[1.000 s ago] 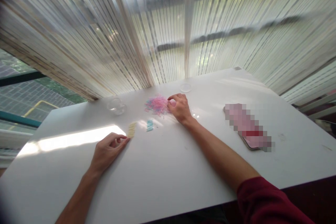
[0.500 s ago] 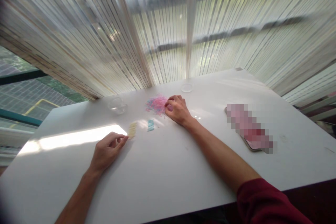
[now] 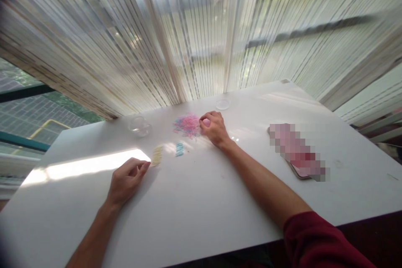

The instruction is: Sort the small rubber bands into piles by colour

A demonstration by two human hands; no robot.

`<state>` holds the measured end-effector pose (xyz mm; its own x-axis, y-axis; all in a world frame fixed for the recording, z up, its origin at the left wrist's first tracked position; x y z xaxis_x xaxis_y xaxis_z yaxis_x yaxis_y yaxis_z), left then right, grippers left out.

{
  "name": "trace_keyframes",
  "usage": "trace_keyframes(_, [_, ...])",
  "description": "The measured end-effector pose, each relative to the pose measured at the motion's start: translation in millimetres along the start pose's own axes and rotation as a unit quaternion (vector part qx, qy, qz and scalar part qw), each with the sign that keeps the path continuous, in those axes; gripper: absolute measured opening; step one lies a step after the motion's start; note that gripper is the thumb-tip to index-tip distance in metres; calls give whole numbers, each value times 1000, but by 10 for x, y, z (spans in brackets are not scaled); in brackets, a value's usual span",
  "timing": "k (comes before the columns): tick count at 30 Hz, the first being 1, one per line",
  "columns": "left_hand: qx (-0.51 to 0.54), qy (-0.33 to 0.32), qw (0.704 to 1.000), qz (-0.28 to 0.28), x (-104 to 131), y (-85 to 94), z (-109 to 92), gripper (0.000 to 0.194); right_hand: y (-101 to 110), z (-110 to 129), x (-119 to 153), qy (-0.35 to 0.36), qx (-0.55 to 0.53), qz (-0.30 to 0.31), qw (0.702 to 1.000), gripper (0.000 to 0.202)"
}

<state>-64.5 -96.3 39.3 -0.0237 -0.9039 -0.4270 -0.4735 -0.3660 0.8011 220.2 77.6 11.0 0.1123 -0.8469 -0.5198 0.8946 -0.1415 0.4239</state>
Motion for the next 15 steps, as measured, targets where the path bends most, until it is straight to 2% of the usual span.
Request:
trace_keyframes(4, [13,9,1000,-17,-31,29,-61,19,11,14,-8,0,-10,-6,1000,5])
trace_keyframes(7, [13,-3,1000,-20,-181,34,-200,19,10,21,-11,3,-17,-11,1000,5])
trace_keyframes(11, [4,-47,998,29,-642,-131,-501,22,1,36,-6,19,-14,-11,1000,6])
trace_keyframes(15, [-69,-67,994,60,-1193,-492,-769,25,5,60,9,41,-4,-2,999,6])
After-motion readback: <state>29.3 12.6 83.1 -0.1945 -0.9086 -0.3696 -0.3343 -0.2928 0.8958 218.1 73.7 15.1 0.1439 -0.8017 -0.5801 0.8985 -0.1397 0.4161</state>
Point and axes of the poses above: each hand's wrist, its own x-axis away from the middle knuckle, its own y-axis out of the back of the hand, z = x × y, the point moved 1 cm from there along -x, towards the middle knuckle, and after that the axes turned 7 degrees about -x, right-handed, at the moved point
